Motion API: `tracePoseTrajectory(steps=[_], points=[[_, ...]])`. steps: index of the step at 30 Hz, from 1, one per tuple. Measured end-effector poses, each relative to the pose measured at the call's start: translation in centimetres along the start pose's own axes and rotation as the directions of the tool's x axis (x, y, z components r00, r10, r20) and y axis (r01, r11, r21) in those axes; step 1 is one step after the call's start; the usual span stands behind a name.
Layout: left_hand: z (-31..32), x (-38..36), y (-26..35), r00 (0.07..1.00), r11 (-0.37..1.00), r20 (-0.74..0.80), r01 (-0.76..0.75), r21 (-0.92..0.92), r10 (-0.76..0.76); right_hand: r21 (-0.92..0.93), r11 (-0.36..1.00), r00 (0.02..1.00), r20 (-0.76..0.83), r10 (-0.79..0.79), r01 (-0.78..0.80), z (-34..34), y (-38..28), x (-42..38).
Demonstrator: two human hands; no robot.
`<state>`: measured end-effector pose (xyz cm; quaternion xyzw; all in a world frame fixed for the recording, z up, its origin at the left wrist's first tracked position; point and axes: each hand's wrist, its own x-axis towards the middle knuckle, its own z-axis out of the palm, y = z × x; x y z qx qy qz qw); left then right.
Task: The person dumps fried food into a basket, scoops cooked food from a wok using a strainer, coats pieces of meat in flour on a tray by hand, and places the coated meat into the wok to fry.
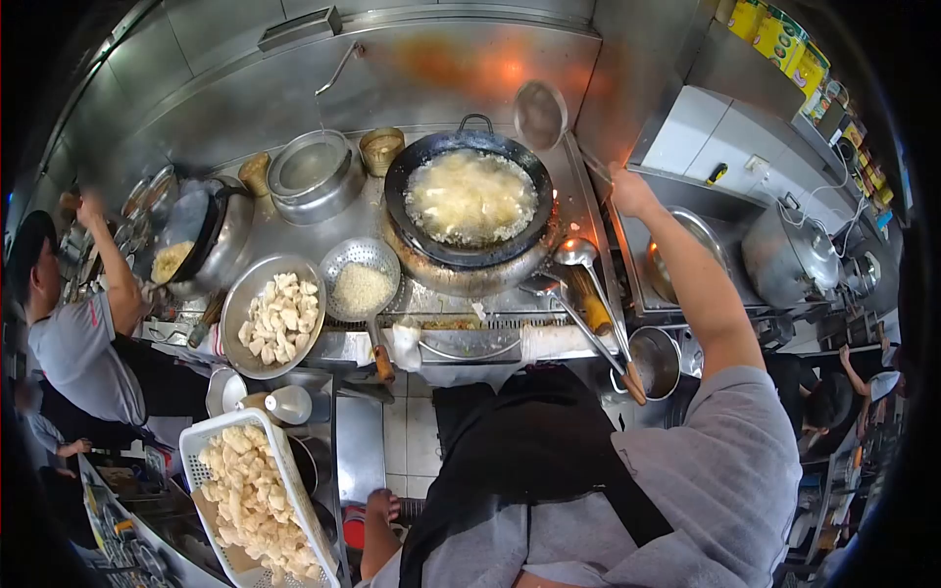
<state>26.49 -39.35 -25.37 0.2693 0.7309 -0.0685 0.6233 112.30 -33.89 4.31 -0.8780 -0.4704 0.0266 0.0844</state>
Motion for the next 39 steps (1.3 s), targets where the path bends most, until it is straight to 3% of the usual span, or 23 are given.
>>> tracePoseTrajectory(steps=[2, 3, 7, 8, 10, 11, 12, 14, 15, 16, 17, 20, 22, 23, 25, 27, 28, 29, 30, 31, 33, 35, 39], points=[[-0.3, 2.1, 2.8, 0.999, 0.997, 0.020, -0.050, 0.056, 0.049, -0.079, 0.997, 0.996, 0.085, 0.015, -0.008, -0.5, -3.3, -1.1], [0.1, 2.8, 4.5, 0.985, 0.982, 0.004, -0.171, 0.075, 0.172, -0.151, 0.989, 0.986, 0.163, 0.027, -0.003, -0.9, -4.7, -1.4], [3.7, 4.2, 12.0, 0.951, 0.944, 0.018, -0.310, 0.113, 0.310, -0.278, 0.959, 0.984, 0.155, 0.093, -0.047, 2.4, -4.6, -0.8], [4.8, 3.6, 13.7, 0.942, 0.936, 0.046, -0.335, 0.111, 0.332, -0.285, 0.944, 0.956, 0.280, -0.084, 0.166, 4.4, -1.8, 0.3], [6.5, 2.5, 15.9, 0.915, 0.914, 0.085, -0.400, 0.072, 0.394, -0.117, 0.986, 0.843, 0.537, -0.037, 0.118, 1.9, -2.0, -0.1], [7.2, 2.0, 16.0, 0.883, 0.887, 0.120, -0.461, 0.040, 0.454, 0.117, 0.990, 0.815, 0.580, -0.007, -0.075, 1.6, -0.6, -0.4], [7.7, 1.2, 15.6, 0.883, 0.887, 0.105, -0.461, 0.016, 0.457, 0.331, 0.904, 0.778, 0.629, 0.003, -0.271, 1.3, 1.1, -0.5], [8.4, -0.2, 14.8, 0.851, 0.862, 0.138, -0.503, -0.065, 0.507, 0.415, 0.719, 0.603, 0.798, 0.007, -0.558, 2.2, 0.1, -0.6], [8.4, -0.7, 13.7, 0.862, 0.872, 0.137, -0.487, -0.042, 0.488, 0.513, 0.249, 0.429, 0.844, -0.322, -0.822, 5.8, 1.6, 0.5], [8.4, -0.7, 11.8, 0.875, 0.885, 0.143, -0.466, -0.015, 0.463, 0.577, 0.567, 0.721, 0.691, 0.045, -0.588, 8.8, -1.4, -1.0], [8.1, -0.3, 9.6, 0.912, 0.919, 0.157, -0.391, 0.046, 0.380, 0.668, 0.387, 0.662, 0.730, -0.171, -0.636, 9.8, -2.6, -1.2], [4.0, 1.5, 2.1, 0.987, 0.945, 0.126, -0.134, 0.297, 0.100, 0.700, 0.446, 0.741, 0.662, -0.114, -0.558, 9.6, -5.1, -2.7], [2.1, -2.5, -0.2, 0.994, 0.990, 0.012, -0.111, 0.081, 0.111, 0.673, 0.497, 0.666, 0.710, -0.228, -0.548, 8.0, -3.7, -2.2], [1.7, -3.9, 0.0, 0.993, 0.991, -0.002, -0.116, 0.071, 0.116, 0.647, 0.450, 0.628, 0.748, -0.216, -0.616, 7.7, -4.0, -1.9], [0.8, -6.7, -0.7, 0.995, 0.995, -0.095, -0.002, -0.097, -0.007, 0.742, 0.456, 0.680, 0.654, -0.331, -0.492, 12.5, -5.9, -0.4], [1.1, -7.0, 0.5, 0.992, 0.995, -0.122, 0.040, 0.088, -0.029, 0.731, 0.157, 0.711, 0.682, -0.171, -0.664, 16.8, -9.8, -0.4], [0.4, -5.3, 1.3, 0.996, 0.992, -0.064, -0.055, 0.114, 0.063, 0.728, 0.160, 0.704, 0.685, -0.188, -0.666, 17.3, -10.9, -0.6], [0.1, -3.7, 0.9, 0.989, 0.981, -0.003, -0.145, 0.132, 0.147, 0.766, 0.000, 0.744, 0.625, -0.235, -0.643, 17.8, -11.7, -1.3], [1.3, -4.6, 2.0, 0.982, 0.984, -0.063, -0.177, 0.027, 0.178, 0.774, -0.162, 0.783, 0.564, -0.262, -0.612, 18.3, -11.8, -2.4], [3.2, -5.5, 5.2, 0.969, 0.972, -0.129, -0.221, -0.075, 0.211, 0.767, -0.157, 0.773, 0.571, -0.276, -0.622, 18.2, -11.5, -3.4], [6.1, -6.9, 9.1, 0.943, 0.954, -0.160, -0.300, -0.023, 0.293, 0.778, -0.310, 0.838, 0.506, -0.205, -0.546, 17.8, -11.7, -5.5], [9.1, -9.6, 11.8, 0.919, 0.926, -0.131, -0.376, -0.009, 0.372, 0.780, -0.322, 0.844, 0.491, -0.217, -0.536, 18.2, -10.2, -6.6], [12.4, -10.3, 11.4, 0.921, 0.924, -0.137, -0.376, -0.064, 0.365, 0.830, -0.191, 0.852, 0.505, -0.139, -0.524, 14.1, -8.1, -8.9]])
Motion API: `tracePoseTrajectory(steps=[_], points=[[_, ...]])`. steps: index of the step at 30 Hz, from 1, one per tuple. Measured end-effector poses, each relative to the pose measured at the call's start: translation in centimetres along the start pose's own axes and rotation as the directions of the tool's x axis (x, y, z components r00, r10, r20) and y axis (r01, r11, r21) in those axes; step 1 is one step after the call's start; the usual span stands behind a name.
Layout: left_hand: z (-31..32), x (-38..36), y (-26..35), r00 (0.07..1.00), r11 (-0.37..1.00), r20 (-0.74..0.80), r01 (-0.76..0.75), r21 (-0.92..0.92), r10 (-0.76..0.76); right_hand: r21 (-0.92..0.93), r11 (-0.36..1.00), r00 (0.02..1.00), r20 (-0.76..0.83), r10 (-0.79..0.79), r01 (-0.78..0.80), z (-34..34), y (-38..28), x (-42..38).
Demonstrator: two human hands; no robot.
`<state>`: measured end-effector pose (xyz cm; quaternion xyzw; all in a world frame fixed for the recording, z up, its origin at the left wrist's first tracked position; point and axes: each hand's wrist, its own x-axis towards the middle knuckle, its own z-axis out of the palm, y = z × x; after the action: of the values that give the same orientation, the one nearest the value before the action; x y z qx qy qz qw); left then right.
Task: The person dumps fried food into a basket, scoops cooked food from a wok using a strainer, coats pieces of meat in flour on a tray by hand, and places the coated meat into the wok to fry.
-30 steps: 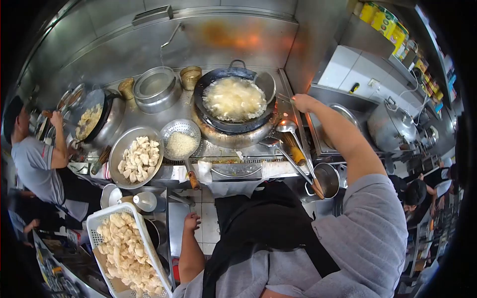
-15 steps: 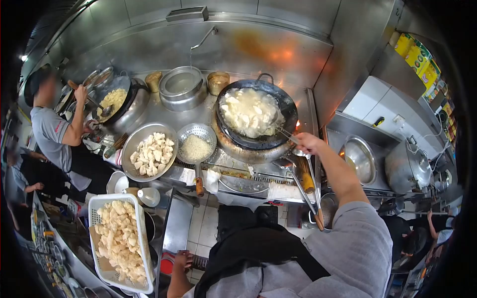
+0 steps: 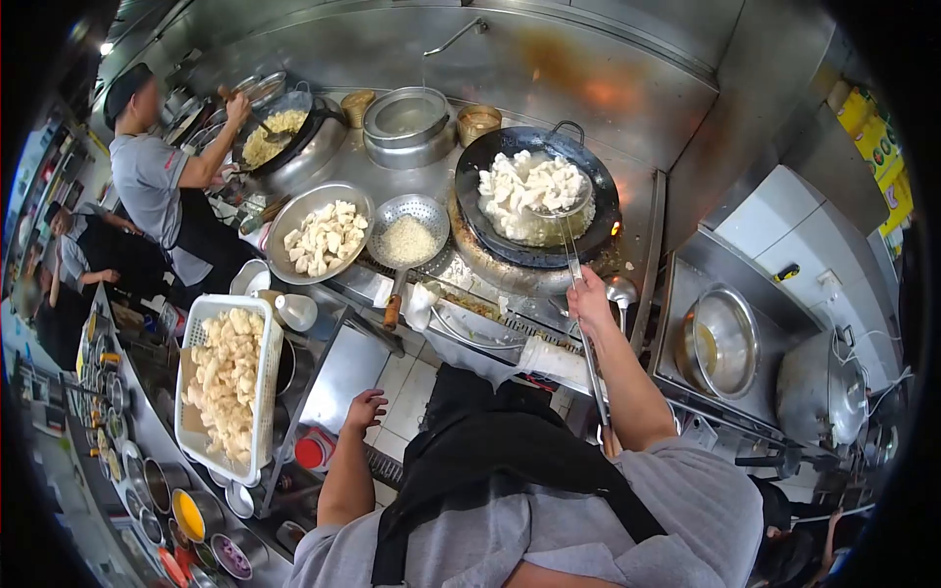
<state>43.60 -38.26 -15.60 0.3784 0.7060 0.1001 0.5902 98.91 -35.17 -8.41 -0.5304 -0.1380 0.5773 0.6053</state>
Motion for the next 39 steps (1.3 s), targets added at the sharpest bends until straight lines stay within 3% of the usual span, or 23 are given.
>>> tracePoseTrajectory(steps=[2, 4, 6, 7, 8, 10, 13, 18, 20, 22, 23, 24, 26, 28, 30, 31, 32, 33, 34, 36, 39], points=[[0.9, 0.1, -2.8, 1.000, 1.000, 0.016, 0.018, -0.024, -0.018, -0.133, 0.990, 0.999, 0.006, -0.040, 0.040, -1.6, -1.1, -0.8], [1.3, -0.3, -6.2, 0.977, 0.977, -0.024, 0.212, 0.020, -0.211, -0.123, 0.992, 0.999, 0.001, -0.041, 0.041, -2.7, -2.5, -0.7], [1.5, -2.3, -8.7, 0.964, 0.964, -0.019, 0.266, -0.013, -0.266, -0.288, 0.940, 0.979, -0.043, -0.201, 0.180, -2.6, -1.4, -0.6], [1.4, -3.1, -9.8, 0.949, 0.949, -0.007, 0.314, -0.044, -0.314, -0.356, 0.927, 0.987, -0.057, -0.150, 0.121, -2.6, -0.9, -0.3], [1.1, -3.3, -11.2, 0.951, 0.951, 0.004, 0.308, -0.032, -0.308, -0.462, 0.865, 0.973, -0.014, -0.229, 0.197, -2.9, -0.1, 0.0], [-0.7, -2.6, -14.3, 0.936, 0.933, 0.062, 0.351, -0.080, -0.347, -0.495, 0.861, 0.972, -0.119, -0.202, 0.119, -3.7, -0.7, -0.4], [-4.4, -1.0, -16.8, 0.957, 0.959, 0.095, 0.279, -0.044, -0.274, -0.584, 0.790, 0.904, -0.211, -0.371, 0.188, -3.8, 2.7, 0.3], [-11.1, -1.3, -15.6, 0.965, 0.963, 0.048, 0.262, -0.063, -0.260, -0.692, 0.712, 0.885, -0.255, -0.389, 0.114, 1.2, 3.0, -3.7], [-13.7, -1.2, -15.6, 0.986, 0.985, -0.016, 0.164, -0.048, -0.165, -0.738, 0.666, 0.862, -0.265, -0.432, 0.107, 2.2, 3.6, -3.5], [-15.9, -1.2, -16.3, 0.988, 0.986, -0.006, 0.157, -0.052, -0.157, -0.972, 0.210, 0.686, -0.084, -0.722, 0.102, 1.1, 7.0, 0.0], [-17.4, -0.6, -17.9, 0.985, 0.978, -0.006, 0.170, -0.121, -0.172, -0.985, 0.157, 0.667, -0.070, -0.742, 0.072, 0.3, 7.4, 1.0], [-18.4, 0.0, -18.7, 0.983, 0.965, -0.007, 0.181, -0.189, -0.186, -0.986, 0.155, 0.662, -0.075, -0.746, 0.064, 0.8, 6.3, 0.6], [-19.4, 0.6, -20.0, 0.980, 0.968, -0.017, 0.191, -0.160, -0.196, -0.738, 0.671, 0.793, -0.367, -0.486, 0.069, 2.2, 3.0, 0.0], [-20.8, 2.8, -24.2, 0.974, 0.951, 0.113, 0.216, -0.220, -0.195, -0.672, 0.733, 0.761, -0.419, -0.495, 0.107, 2.6, 2.6, 0.5], [-20.1, 1.4, -24.6, 0.967, 0.935, 0.162, 0.234, -0.267, -0.196, -0.452, 0.885, 0.896, -0.342, -0.283, 0.106, 6.3, -0.4, -3.1], [-18.8, 0.0, -23.7, 0.976, 0.962, 0.078, 0.214, -0.168, -0.204, -0.516, 0.857, 0.961, -0.234, -0.146, 0.005, 4.4, -1.0, -1.6], [-17.8, -1.5, -21.9, 0.980, 0.978, -0.008, 0.198, -0.068, -0.199, -0.517, 0.856, 0.962, -0.232, -0.145, 0.005, 5.0, -1.4, -1.9], [-17.7, -1.7, -22.0, 0.979, 0.977, -0.010, 0.200, -0.071, -0.202, -0.558, 0.829, 0.947, -0.245, -0.209, 0.038, 5.9, -2.1, -2.6], [-17.4, -1.9, -22.2, 0.997, 0.995, 0.047, 0.056, 0.081, -0.060, -0.598, 0.799, 0.928, -0.255, -0.271, 0.069, 6.5, -2.4, -3.1], [-17.1, -2.2, -22.1, 0.990, 0.971, 0.117, -0.097, 0.216, 0.073, -0.586, 0.802, 0.928, -0.224, -0.296, 0.114, 6.6, -3.1, -2.6], [-16.3, -3.4, -20.8, 0.986, 0.987, 0.060, 0.157, -0.039, -0.154, -0.634, 0.769, 0.961, -0.159, -0.225, 0.075, 8.6, -5.8, -4.0]])
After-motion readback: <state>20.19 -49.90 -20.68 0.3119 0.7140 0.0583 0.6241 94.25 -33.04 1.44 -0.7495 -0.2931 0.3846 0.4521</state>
